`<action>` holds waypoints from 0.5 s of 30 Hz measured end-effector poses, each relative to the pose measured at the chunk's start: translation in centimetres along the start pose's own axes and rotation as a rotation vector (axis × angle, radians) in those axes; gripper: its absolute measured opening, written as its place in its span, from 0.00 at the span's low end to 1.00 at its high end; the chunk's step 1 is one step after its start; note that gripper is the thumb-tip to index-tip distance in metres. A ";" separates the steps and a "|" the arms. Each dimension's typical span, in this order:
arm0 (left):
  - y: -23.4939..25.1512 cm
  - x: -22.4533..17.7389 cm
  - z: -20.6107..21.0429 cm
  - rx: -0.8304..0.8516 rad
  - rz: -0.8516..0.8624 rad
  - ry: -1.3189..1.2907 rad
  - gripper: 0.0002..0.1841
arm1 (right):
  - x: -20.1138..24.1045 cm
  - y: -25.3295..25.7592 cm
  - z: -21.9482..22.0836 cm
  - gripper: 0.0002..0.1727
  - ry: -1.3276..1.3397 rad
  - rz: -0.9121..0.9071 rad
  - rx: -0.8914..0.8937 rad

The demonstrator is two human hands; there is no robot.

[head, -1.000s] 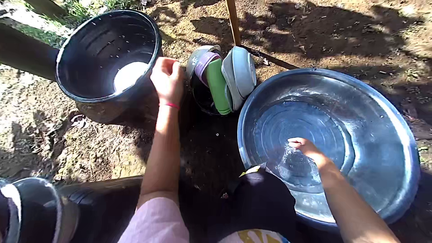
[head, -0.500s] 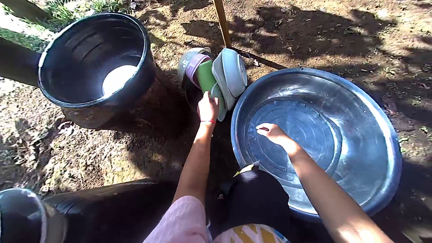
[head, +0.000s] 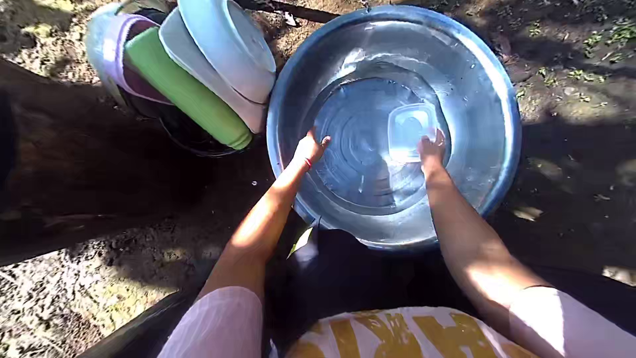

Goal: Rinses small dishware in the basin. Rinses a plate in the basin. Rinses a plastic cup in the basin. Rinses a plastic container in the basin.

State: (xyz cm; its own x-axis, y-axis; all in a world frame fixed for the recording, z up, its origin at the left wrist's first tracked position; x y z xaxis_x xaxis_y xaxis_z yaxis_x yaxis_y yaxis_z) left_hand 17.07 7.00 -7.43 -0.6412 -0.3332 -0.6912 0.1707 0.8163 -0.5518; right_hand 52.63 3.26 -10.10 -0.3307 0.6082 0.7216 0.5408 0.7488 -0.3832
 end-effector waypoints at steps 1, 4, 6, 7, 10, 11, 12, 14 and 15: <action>1.5 0.9 1.9 0.032 -0.030 -0.006 0.39 | -2.8 0.4 -2.3 0.32 -0.054 0.085 -0.153; 4.0 2.9 7.0 0.060 -0.180 -0.150 0.38 | -6.7 0.3 -2.0 0.33 -0.073 0.151 -0.285; 4.4 3.5 9.4 -0.021 -0.239 -0.247 0.36 | -6.2 -0.8 2.7 0.30 0.017 0.106 -0.123; 4.4 3.7 10.5 -0.059 -0.242 -0.284 0.34 | -5.5 -1.5 5.4 0.29 -0.012 0.059 -0.010; 4.0 2.9 12.3 -0.004 -0.243 -0.394 0.30 | -3.5 -2.7 11.2 0.25 -0.087 -0.019 0.149; 3.8 2.7 12.3 -0.017 -0.261 -0.433 0.27 | -3.1 -2.9 12.2 0.23 -0.029 -0.002 0.177; 3.8 2.6 11.7 -0.058 -0.256 -0.462 0.25 | -2.6 -2.9 12.9 0.22 0.042 0.017 0.202; 3.8 2.0 9.8 -0.126 -0.162 -0.479 0.26 | -2.1 -2.8 13.4 0.22 0.206 0.048 0.236; 3.4 1.1 8.9 -0.160 -0.090 -0.475 0.23 | -1.6 -2.9 13.6 0.21 0.284 0.067 0.265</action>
State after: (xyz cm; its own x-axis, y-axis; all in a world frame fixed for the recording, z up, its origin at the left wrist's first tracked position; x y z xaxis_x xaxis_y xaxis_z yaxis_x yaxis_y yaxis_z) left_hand 23.62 5.21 -14.19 -0.2306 -0.5528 -0.8008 -0.0102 0.8243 -0.5660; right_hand 41.10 3.72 -17.94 -0.0540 0.5891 0.8063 0.3229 0.7744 -0.5441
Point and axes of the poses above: each hand's wrist, its own y-axis towards the middle knuckle, its own z-axis out of the palm, x = y × z, the point moved 6 cm from there along y, towards the middle knuckle, and after that the axes turned 2 degrees about z, right-handed, at the moved point
